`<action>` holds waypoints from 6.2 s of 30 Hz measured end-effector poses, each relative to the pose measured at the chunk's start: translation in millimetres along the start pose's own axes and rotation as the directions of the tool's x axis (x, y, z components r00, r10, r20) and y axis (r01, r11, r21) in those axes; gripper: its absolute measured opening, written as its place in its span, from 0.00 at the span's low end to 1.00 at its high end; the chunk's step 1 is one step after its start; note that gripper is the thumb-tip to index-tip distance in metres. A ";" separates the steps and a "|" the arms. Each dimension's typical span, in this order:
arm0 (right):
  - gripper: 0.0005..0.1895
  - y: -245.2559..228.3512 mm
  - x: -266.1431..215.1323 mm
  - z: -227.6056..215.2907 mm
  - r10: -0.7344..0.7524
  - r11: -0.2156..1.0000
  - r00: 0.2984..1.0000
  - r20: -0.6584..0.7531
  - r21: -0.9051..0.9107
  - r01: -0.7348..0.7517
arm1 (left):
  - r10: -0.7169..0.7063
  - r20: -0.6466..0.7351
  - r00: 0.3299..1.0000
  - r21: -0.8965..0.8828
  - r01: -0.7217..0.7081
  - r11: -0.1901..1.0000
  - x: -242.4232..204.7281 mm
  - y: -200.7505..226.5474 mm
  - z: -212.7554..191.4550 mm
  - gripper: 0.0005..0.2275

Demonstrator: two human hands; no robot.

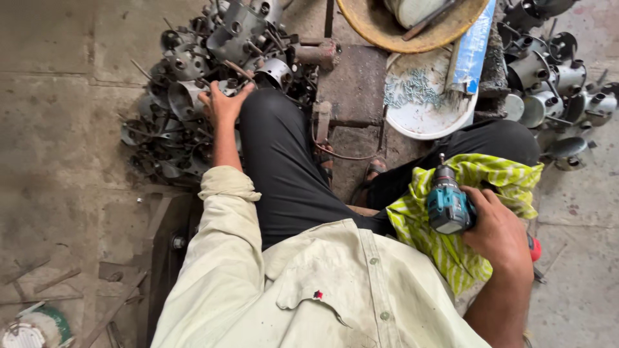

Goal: The person sits on the floor and uses a cordless drill to fasten screws into circular metal discs. They repeatedly pick up discs, wipe them with a cloth, place them on a metal stand, and secure them with screws before moving them to a yellow bowl.

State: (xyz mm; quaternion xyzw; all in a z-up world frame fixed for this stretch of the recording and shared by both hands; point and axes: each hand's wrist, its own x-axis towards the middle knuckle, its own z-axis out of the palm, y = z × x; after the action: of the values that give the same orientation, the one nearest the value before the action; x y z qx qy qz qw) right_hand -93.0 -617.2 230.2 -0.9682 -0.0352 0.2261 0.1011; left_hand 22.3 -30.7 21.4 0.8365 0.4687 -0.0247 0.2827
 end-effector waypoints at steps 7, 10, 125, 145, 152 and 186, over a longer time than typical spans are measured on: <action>0.46 2.6 -6.3 12.1 -0.056 0.998 0.991 -0.119 0.011 0.058 | -0.037 0.035 0.999 -0.006 0.037 0.999 2.9 7.7 21.5 0.50; 0.45 4.6 -0.5 14.0 -0.065 0.998 0.991 -0.117 -0.009 0.065 | -0.032 -0.011 0.999 -0.110 0.031 0.993 8.5 -4.0 44.2 0.50; 0.17 211.5 95.5 53.9 0.309 0.518 0.950 -0.050 0.846 -0.125 | 0.862 0.155 0.483 -0.681 -0.580 0.447 -309.3 229.9 63.3 0.18; 0.23 66.4 104.8 35.8 0.150 0.853 0.679 -0.719 0.442 0.279 | 0.916 0.389 -0.096 0.535 -0.786 -0.310 -47.5 376.3 284.6 0.25; 0.22 64.2 107.5 31.9 0.193 0.834 0.694 -0.694 0.489 0.257 | 0.918 0.396 0.001 0.572 -0.783 -0.245 -55.0 365.7 262.2 0.20; 0.08 73.9 129.7 -1.7 0.470 -0.060 0.644 -0.604 0.706 0.706 | 0.839 0.488 0.241 -0.713 0.665 0.223 -219.3 232.8 121.3 0.37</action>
State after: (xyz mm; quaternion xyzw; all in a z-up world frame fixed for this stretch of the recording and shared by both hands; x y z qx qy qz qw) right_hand 25.5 -675.0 160.2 -0.5488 0.0811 -0.2564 0.7915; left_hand 112.6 -353.1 91.6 0.2620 -0.0016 -0.2079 0.9424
